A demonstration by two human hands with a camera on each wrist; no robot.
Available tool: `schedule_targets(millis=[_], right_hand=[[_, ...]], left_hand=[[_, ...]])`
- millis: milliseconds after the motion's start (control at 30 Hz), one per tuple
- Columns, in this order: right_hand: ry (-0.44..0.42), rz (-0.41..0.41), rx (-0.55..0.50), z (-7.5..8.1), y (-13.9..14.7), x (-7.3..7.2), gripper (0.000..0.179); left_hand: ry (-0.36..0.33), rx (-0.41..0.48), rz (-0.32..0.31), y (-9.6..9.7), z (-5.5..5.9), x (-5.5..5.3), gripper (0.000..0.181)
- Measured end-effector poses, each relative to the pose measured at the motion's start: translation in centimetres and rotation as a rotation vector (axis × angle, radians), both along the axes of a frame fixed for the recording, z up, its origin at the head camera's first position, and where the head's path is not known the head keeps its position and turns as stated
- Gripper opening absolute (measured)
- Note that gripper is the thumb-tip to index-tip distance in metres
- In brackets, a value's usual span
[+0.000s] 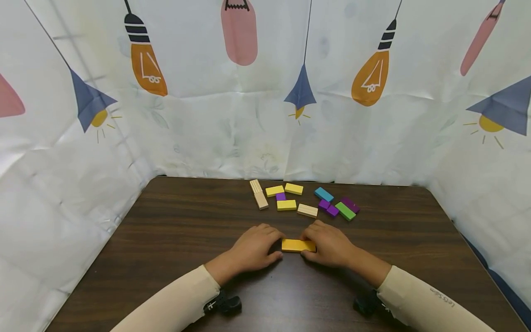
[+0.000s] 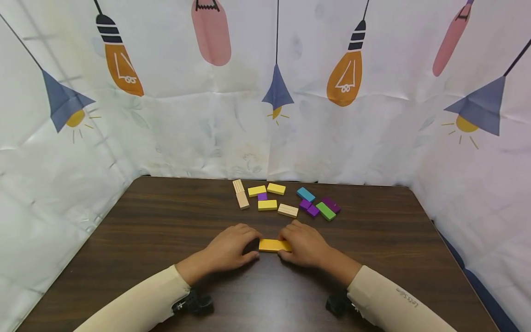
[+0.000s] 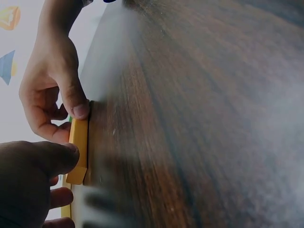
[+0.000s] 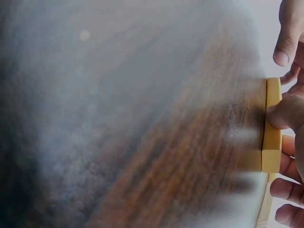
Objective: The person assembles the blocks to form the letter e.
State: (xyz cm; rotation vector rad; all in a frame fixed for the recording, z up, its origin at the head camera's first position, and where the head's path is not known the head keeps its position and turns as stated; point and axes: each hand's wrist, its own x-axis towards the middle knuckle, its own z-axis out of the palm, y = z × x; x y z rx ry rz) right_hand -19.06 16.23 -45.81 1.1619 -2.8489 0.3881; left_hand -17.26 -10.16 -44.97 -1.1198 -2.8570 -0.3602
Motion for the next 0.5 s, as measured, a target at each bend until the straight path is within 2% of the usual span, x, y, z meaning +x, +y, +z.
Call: schedule_targets(millis=[267, 500], right_hand=[[-0.002, -0.002, -0.015, 0.0, 0.1, -0.1, 0.03], [0.01, -0.036, -0.029, 0.7, 0.4, -1.0, 0.034]], left_hand=[[0.014, -0.017, -0.008, 0.6, -0.2, -0.2, 0.038], [0.019, -0.017, -0.013, 0.9, -0.4, -0.3, 0.034]])
